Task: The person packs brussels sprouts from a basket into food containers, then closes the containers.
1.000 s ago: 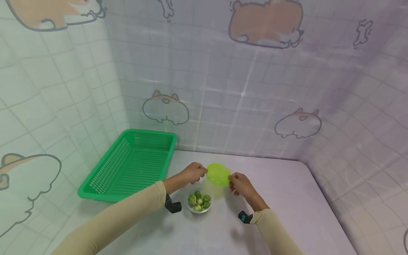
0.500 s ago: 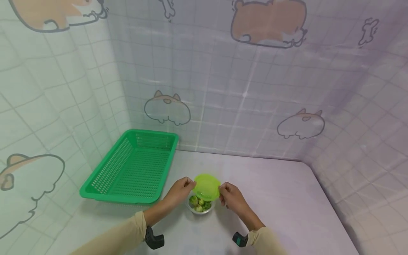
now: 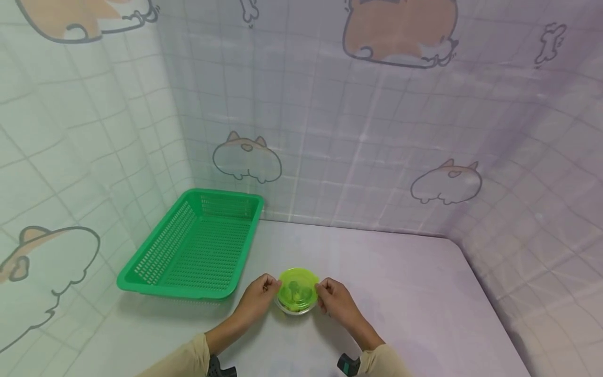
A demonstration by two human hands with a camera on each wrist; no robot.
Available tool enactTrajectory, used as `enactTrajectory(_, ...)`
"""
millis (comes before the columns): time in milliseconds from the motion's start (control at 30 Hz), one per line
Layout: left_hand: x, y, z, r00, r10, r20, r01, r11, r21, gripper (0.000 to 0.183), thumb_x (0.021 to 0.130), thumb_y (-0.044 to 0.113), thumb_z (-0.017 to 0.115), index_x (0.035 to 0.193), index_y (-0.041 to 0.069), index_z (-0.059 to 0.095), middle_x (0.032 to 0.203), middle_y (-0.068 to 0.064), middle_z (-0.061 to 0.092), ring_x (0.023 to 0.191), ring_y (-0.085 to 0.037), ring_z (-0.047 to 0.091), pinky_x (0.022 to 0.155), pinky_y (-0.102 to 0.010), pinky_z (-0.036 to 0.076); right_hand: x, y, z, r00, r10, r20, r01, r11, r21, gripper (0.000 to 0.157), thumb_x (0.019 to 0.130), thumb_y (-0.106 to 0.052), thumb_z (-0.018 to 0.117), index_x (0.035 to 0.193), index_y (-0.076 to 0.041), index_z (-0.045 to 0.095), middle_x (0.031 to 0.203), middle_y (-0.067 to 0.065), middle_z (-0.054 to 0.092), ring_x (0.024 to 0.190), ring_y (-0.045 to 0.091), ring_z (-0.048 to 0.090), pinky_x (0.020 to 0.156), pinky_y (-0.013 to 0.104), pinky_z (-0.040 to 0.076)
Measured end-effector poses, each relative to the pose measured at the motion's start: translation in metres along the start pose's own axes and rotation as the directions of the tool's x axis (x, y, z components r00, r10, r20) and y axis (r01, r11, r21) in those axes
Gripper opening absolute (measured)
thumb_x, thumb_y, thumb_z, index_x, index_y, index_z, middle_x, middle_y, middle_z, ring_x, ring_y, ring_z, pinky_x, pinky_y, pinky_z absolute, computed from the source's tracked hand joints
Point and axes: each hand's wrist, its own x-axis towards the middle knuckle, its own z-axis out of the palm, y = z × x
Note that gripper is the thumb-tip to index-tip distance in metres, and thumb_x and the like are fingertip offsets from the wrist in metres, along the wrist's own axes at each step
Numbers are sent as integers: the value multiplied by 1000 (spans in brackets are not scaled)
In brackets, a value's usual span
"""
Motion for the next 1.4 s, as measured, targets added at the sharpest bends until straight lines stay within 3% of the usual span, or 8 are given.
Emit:
enactTrajectory(267, 4, -7, 0, 1000, 10, -17, -10, 1000, 1, 25, 102, 36, 58, 94, 12, 60, 87, -1, 57, 80, -16, 52, 65, -30, 45, 1, 3, 1, 1000, -24, -6, 24, 999, -48, 31, 103, -35, 58, 91, -7, 55, 67, 2, 57, 57, 14, 51, 46, 25, 41)
enactTrajectory(433, 5, -4, 0, 1000, -12, -10, 12, 1000, -13, 23, 101, 32, 57, 90, 11, 58, 85, -1, 56, 79, -17, 51, 65, -31, 44, 3, 2, 3, 1000, 7, -24, -8, 998, -60, 33, 104, -38, 56, 89, -7, 55, 68, 4, 58, 57, 16, 50, 45, 26, 40)
enactTrajectory(567, 7, -2, 0, 997, -70, 20, 71, 995, -71, 25, 101, 30, 55, 88, 10, 56, 76, 0, 51, 72, -15, 48, 60, -29, 42, 5, 2, 4, 996, 72, -46, -75, 995, -70, 41, 103, -47, 53, 90, -8, 55, 69, 4, 59, 56, 17, 50, 46, 27, 40)
enactTrajectory(733, 7, 1, -1, 983, -155, 95, 170, 970, -172, 21, 100, 26, 53, 88, 9, 54, 66, 1, 46, 54, -12, 41, 47, -24, 38, 5, 2, 5, 992, 115, -56, -119, 990, -78, 43, 101, -51, 53, 95, -8, 55, 70, 5, 60, 54, 17, 50, 45, 28, 42)
enactTrajectory(933, 6, 0, -3, 976, -167, 143, 198, 951, -239, 17, 96, 20, 56, 86, 7, 53, 67, -4, 51, 46, -12, 40, 43, -22, 38, 3, 2, 6, 993, 113, -14, -113, 993, -39, 36, 103, -41, 52, 99, -6, 58, 74, 6, 60, 59, 19, 54, 46, 28, 44)
enactTrajectory(1167, 7, -7, -5, 971, -152, 186, 201, 937, -284, 19, 97, 20, 59, 103, 4, 53, 70, -6, 58, 54, -13, 54, 41, -22, 43, 4, 2, 5, 994, 103, 47, -104, 995, 9, 36, 104, -40, 50, 96, -6, 57, 76, 5, 59, 64, 19, 56, 48, 28, 44)
enactTrajectory(1400, 7, -15, -9, 953, -84, 292, 177, 935, -308, 22, 102, 22, 56, 89, 4, 56, 71, -4, 56, 53, -11, 53, 41, -20, 41, 4, 7, 0, 980, 98, 172, -118, 987, 112, 37, 105, -43, 47, 98, -7, 53, 77, 4, 60, 64, 17, 54, 52, 27, 43)
